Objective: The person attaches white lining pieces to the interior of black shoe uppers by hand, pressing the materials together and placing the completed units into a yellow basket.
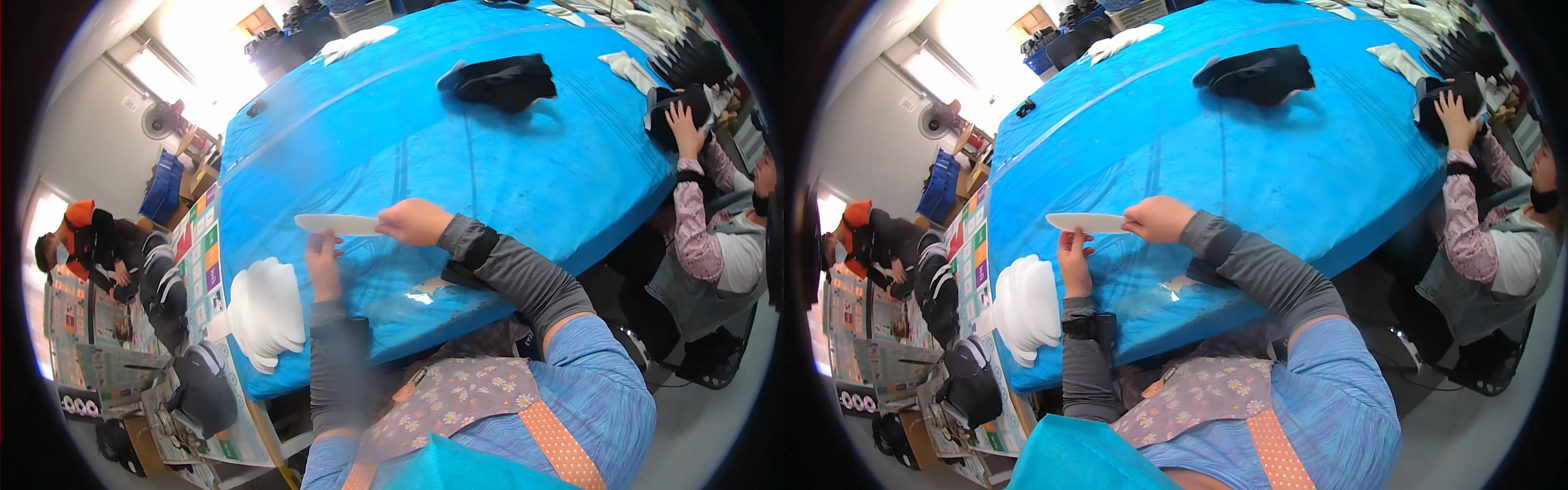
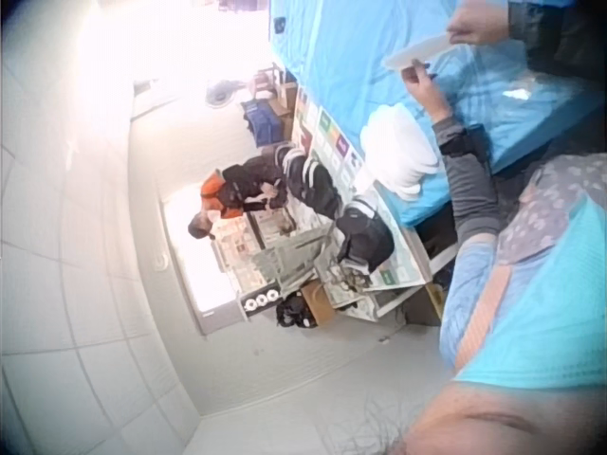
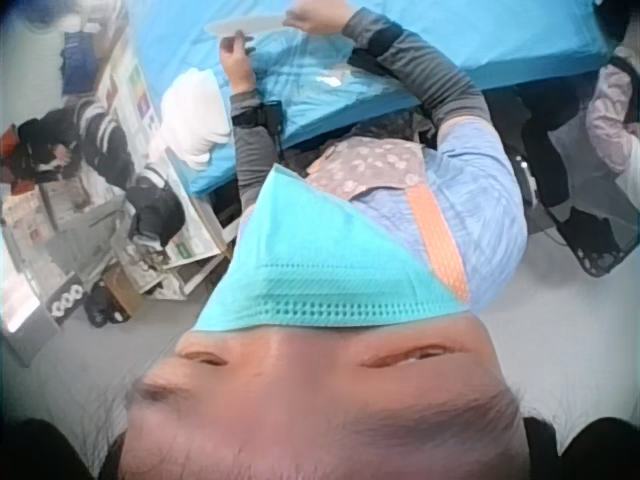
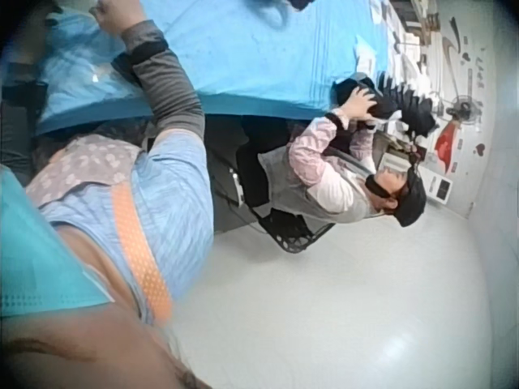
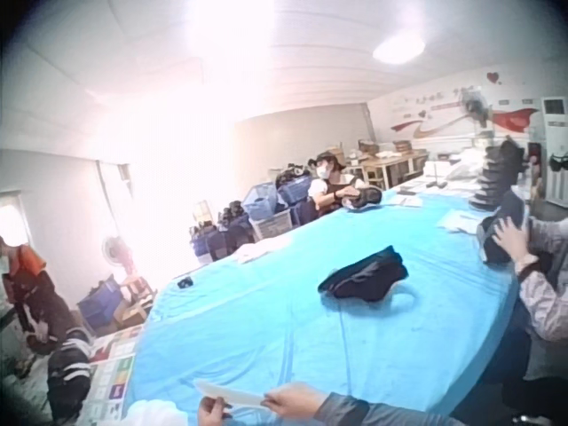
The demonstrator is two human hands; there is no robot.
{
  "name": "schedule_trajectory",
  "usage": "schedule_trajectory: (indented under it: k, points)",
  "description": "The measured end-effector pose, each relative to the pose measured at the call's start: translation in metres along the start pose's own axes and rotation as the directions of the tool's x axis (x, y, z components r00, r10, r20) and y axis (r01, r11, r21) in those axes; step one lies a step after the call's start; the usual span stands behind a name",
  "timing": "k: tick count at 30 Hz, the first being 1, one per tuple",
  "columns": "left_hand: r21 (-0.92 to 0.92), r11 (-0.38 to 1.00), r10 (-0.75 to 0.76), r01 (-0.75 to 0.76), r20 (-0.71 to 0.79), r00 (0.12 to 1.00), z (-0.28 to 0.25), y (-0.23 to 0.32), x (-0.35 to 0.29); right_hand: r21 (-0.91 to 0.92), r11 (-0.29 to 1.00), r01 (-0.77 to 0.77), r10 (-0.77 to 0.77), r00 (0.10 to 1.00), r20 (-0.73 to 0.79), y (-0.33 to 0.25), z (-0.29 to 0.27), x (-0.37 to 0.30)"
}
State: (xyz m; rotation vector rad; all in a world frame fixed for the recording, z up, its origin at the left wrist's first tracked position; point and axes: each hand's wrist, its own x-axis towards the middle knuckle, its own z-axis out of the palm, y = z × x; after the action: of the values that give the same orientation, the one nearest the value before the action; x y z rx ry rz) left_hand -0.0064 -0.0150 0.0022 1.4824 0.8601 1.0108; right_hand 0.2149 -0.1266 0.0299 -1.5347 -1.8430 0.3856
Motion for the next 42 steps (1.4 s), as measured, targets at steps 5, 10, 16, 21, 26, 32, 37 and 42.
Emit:
schedule_trajectory:
  k: [5, 10, 16, 21, 26, 32, 37, 42]
  points:
    - [-0.073, 0.996, 0.034, -0.043, -0.120, 0.992, 0.003, 0.001, 0.002, 0.057, 0.998, -0.005, 0.007, 1.000, -0.024, 0.004, 0.001, -0.001]
    - [-0.104, 0.995, -0.008, 0.004, -0.035, 0.999, 0.000, -0.002, 0.001, 0.286, 0.957, 0.039, 0.024, 0.977, -0.213, 0.008, 0.003, 0.005]
    - [-0.036, 0.999, -0.014, 0.016, 0.049, 0.999, 0.002, 0.004, 0.000, 0.741, 0.648, 0.176, 0.341, 0.803, -0.489, 0.035, -0.035, 0.014]
    - [-0.025, 1.000, 0.004, -0.002, 0.097, 0.995, -0.003, -0.012, 0.011, 0.861, 0.329, 0.388, 0.746, 0.452, -0.488, 0.107, -0.078, 0.005]
    - [0.003, 1.000, 0.007, -0.007, 0.121, 0.993, -0.013, -0.015, 0.011, 0.962, 0.269, 0.057, 0.876, 0.400, -0.269, 0.158, -0.098, 0.034]
    - [-0.017, 1.000, 0.017, -0.014, 0.205, 0.979, 0.024, -0.011, 0.014, 0.846, 0.495, -0.198, 0.868, 0.139, -0.476, 0.272, -0.171, 0.027]
    - [0.075, 0.997, -0.009, 0.004, 0.069, 0.998, -0.043, -0.025, -0.002, 0.855, 0.451, -0.257, 0.889, 0.221, -0.402, 0.257, -0.090, 0.106]
    - [-0.051, 0.997, 0.065, -0.055, 0.226, 0.972, 0.026, -0.010, 0.015, 0.799, 0.572, -0.186, 0.820, 0.122, -0.559, 0.307, -0.191, 0.019]
